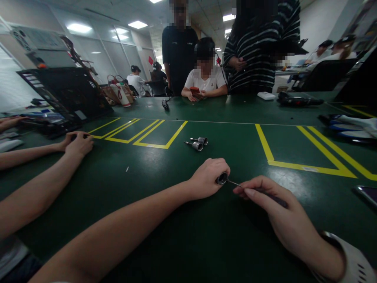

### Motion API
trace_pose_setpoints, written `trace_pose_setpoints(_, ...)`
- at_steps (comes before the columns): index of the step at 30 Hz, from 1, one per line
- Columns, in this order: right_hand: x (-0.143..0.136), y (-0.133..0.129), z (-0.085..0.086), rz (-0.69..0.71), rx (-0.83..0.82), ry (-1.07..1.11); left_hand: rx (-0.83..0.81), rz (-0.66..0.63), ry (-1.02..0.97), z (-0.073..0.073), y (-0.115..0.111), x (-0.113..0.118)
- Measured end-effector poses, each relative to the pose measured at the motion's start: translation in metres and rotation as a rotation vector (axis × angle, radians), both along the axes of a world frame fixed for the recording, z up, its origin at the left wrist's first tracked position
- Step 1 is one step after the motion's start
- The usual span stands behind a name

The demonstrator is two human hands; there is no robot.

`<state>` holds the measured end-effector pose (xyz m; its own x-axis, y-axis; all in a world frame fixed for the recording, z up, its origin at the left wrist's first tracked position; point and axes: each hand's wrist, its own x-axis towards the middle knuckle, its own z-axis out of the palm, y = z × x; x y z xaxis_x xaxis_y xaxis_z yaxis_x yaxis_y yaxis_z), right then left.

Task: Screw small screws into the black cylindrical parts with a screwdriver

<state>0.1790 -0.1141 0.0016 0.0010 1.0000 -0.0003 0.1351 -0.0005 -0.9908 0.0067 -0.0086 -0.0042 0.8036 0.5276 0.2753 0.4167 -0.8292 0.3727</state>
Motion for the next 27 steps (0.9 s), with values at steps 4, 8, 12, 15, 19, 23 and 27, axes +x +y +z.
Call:
trace_pose_setpoints(4,0.002,0.008,0.000,0.009,-0.180,0.372,-0.060,0.025,-0.088,-0.001,0.003,0.000)
trace_pose_setpoints(8,0.001,0.009,0.001,0.013,-0.219,0.475,-0.107,0.047,-0.195,-0.004,0.005,0.000)
trace_pose_setpoints(12,-0.002,0.006,0.001,-0.017,-0.161,0.384,-0.046,0.104,-0.181,-0.004,0.004,0.000)
trace_pose_setpoints(15,-0.003,0.005,0.000,-0.014,-0.141,0.299,0.010,0.108,-0.092,-0.002,0.001,0.000)
trace_pose_setpoints(19,-0.001,0.008,0.000,0.016,-0.182,0.334,0.019,0.097,-0.065,-0.001,0.001,0.000)
trace_pose_setpoints(23,0.002,0.011,0.002,0.023,-0.217,0.452,-0.021,0.082,-0.113,-0.001,0.002,-0.001)
trace_pose_setpoints(27,0.004,0.012,0.004,-0.002,-0.226,0.495,-0.049,0.086,-0.106,-0.001,0.003,-0.001)
